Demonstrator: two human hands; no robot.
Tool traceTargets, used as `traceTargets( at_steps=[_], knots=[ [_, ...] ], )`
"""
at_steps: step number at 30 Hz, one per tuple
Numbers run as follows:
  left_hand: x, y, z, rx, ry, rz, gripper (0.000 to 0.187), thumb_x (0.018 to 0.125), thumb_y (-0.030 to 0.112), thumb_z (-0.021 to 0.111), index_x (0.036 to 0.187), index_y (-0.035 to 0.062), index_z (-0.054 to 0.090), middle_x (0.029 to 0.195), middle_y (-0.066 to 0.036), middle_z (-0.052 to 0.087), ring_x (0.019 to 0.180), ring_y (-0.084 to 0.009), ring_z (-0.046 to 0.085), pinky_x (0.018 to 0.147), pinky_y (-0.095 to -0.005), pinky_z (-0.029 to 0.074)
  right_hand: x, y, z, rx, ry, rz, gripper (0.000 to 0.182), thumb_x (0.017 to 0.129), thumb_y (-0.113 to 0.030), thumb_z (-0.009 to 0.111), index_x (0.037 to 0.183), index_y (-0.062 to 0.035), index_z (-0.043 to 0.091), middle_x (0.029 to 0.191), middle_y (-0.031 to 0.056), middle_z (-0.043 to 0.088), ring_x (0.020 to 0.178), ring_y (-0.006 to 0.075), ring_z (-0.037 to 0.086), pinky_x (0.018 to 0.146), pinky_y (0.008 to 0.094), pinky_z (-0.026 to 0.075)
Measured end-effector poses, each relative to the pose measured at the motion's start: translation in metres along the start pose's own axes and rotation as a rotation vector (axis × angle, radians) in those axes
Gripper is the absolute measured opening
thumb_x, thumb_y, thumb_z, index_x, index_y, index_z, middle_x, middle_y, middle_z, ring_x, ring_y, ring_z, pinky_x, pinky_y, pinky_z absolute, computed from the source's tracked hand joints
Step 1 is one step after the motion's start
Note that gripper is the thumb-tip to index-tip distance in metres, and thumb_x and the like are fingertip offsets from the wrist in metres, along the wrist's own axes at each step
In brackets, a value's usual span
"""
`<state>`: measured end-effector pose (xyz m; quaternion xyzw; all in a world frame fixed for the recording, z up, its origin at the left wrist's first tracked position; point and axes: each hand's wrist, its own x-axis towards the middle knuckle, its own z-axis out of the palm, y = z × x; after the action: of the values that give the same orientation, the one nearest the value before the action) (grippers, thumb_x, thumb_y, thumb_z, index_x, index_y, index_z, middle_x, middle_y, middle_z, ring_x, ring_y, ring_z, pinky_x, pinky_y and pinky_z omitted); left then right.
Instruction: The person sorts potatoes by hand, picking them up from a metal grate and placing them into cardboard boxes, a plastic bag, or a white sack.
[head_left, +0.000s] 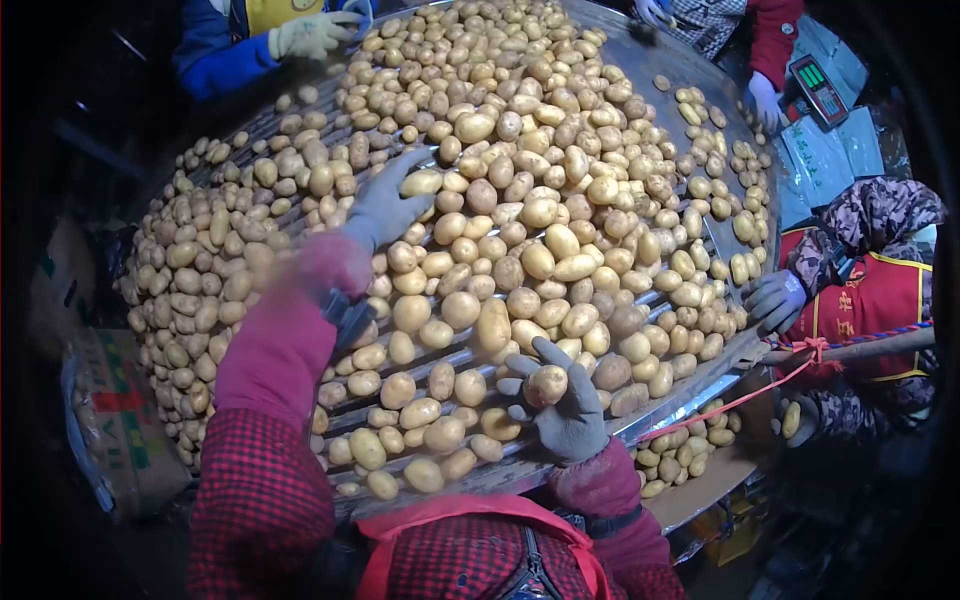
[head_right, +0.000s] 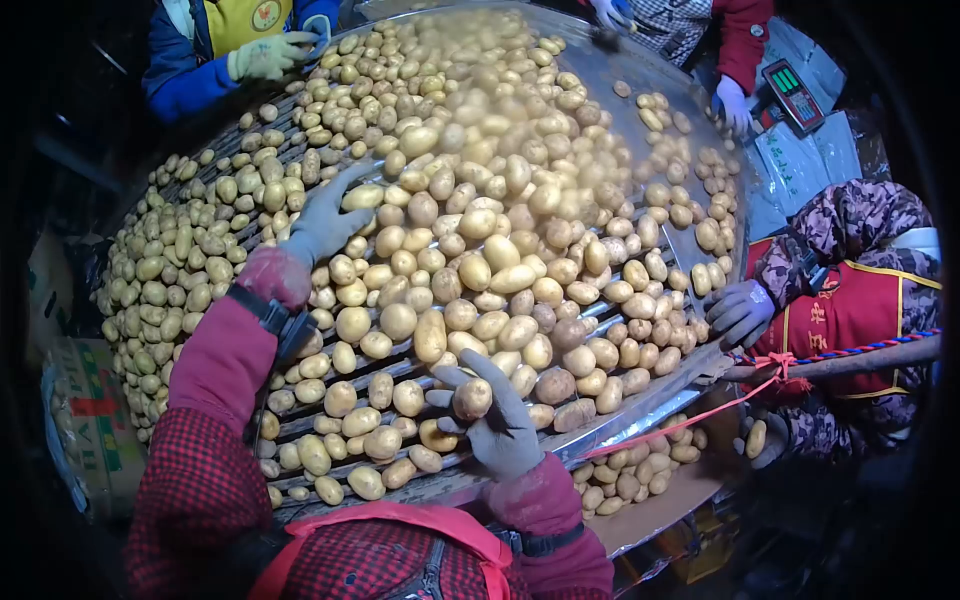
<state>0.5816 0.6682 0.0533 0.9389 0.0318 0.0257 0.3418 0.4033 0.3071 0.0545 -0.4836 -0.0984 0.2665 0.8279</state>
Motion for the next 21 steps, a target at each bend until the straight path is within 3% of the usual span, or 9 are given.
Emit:
traceTargets(
  at_steps=[3, 4, 5, 7, 8, 9, 11, 15, 21],
  knots=[
    [-0.033, 0.016, -0.002, -0.205, 0.045, 0.063, 0.078, 0.084, 0.003, 0.074, 0.157, 0.0137, 0.047, 0.149, -0.015, 0.059, 0.137, -0.0244, 0.055, 0.117, -0.0360, 0.043, 0.001, -0.002, -0.002, 0.325, 0.072, 0.190, 0.085, 0.087, 0.030, 0.035, 0.163, -0.0070, 0.027, 0.156, 0.0209, 0.048, 0.129, 0.0250, 0.063, 0.098, 0.0359, 0.058],
    [-0.044, 0.022, -0.003, -0.236, 0.061, 0.084, 0.079, 0.084, 0.001, 0.073, 0.157, 0.0117, 0.046, 0.150, -0.014, 0.057, 0.138, -0.0234, 0.054, 0.117, -0.0355, 0.043, 0.001, -0.002, -0.001, 0.336, 0.045, 0.165, 0.072, 0.100, 0.011, 0.047, 0.165, -0.0096, 0.025, 0.157, 0.0196, 0.047, 0.130, 0.0257, 0.061, 0.098, 0.0353, 0.057],
    [-0.053, 0.026, -0.003, -0.266, 0.076, 0.104, 0.079, 0.085, 0.000, 0.072, 0.158, 0.0097, 0.045, 0.151, -0.014, 0.056, 0.138, -0.0225, 0.054, 0.117, -0.0349, 0.043, 0.003, -0.004, 0.000, 0.340, 0.052, 0.165, 0.072, 0.100, 0.011, 0.047, 0.165, -0.0096, 0.025, 0.157, 0.0196, 0.047, 0.130, 0.0257, 0.061, 0.098, 0.0353, 0.057],
    [-0.065, 0.032, 0.001, -0.272, 0.084, 0.137, 0.078, 0.085, -0.003, 0.070, 0.158, 0.0073, 0.043, 0.153, -0.013, 0.054, 0.138, -0.0209, 0.053, 0.117, -0.0341, 0.043, 0.007, -0.011, 0.001, 0.702, 0.042, 0.266, 0.064, 0.110, -0.026, 0.053, 0.166, -0.0116, 0.024, 0.156, 0.0190, 0.047, 0.128, 0.0271, 0.062, 0.096, 0.0340, 0.057],
    [-0.069, 0.036, 0.003, -0.357, 0.081, 0.159, 0.078, 0.085, -0.003, 0.070, 0.158, 0.0072, 0.043, 0.152, -0.013, 0.055, 0.138, -0.0199, 0.053, 0.117, -0.0340, 0.043, 0.007, -0.011, 0.004, 0.461, 0.068, 0.260, 0.076, 0.108, -0.055, 0.049, 0.166, -0.0131, 0.023, 0.155, 0.0160, 0.049, 0.126, 0.0260, 0.062, 0.092, 0.0322, 0.055],
    [-0.074, 0.039, 0.005, -0.442, 0.077, 0.180, 0.078, 0.085, -0.004, 0.069, 0.158, 0.0071, 0.043, 0.151, -0.012, 0.056, 0.137, -0.0190, 0.052, 0.117, -0.0339, 0.044, 0.006, -0.011, 0.005, 0.463, 0.077, 0.258, 0.076, 0.108, -0.055, 0.049, 0.166, -0.0131, 0.023, 0.155, 0.0160, 0.049, 0.126, 0.0260, 0.062, 0.092, 0.0322, 0.055],
    [-0.082, 0.036, 0.017, -0.516, 0.100, 0.135, 0.079, 0.081, -0.003, 0.072, 0.155, 0.0116, 0.050, 0.147, -0.014, 0.059, 0.134, -0.0283, 0.057, 0.113, -0.0371, 0.047, 0.004, -0.012, 0.005, 0.467, 0.053, 0.266, 0.078, 0.107, -0.053, 0.053, 0.166, -0.0127, 0.023, 0.155, 0.0149, 0.048, 0.125, 0.0241, 0.061, 0.091, 0.0326, 0.053],
    [-0.091, 0.019, 0.040, 0.380, 0.137, 0.559, 0.057, 0.085, 0.016, 0.072, 0.142, 0.0165, 0.063, 0.144, -0.015, 0.058, 0.131, -0.0390, 0.055, 0.115, -0.0513, 0.040, 0.006, -0.020, 0.011, 0.419, 0.129, 0.249, 0.085, 0.103, -0.051, 0.063, 0.165, -0.0126, 0.021, 0.156, 0.0165, 0.044, 0.128, 0.0265, 0.059, 0.097, 0.0365, 0.050],
    [-0.091, 0.029, 0.041, 0.327, 0.180, 0.465, 0.052, 0.086, 0.012, 0.073, 0.137, 0.0125, 0.066, 0.136, -0.016, 0.063, 0.124, -0.0374, 0.059, 0.107, -0.0476, 0.045, 0.003, -0.018, 0.004, 0.355, 0.139, 0.219, 0.088, 0.102, -0.052, 0.065, 0.166, -0.0109, 0.020, 0.154, 0.0168, 0.046, 0.123, 0.0237, 0.062, 0.099, 0.0385, 0.050]
  ],
)
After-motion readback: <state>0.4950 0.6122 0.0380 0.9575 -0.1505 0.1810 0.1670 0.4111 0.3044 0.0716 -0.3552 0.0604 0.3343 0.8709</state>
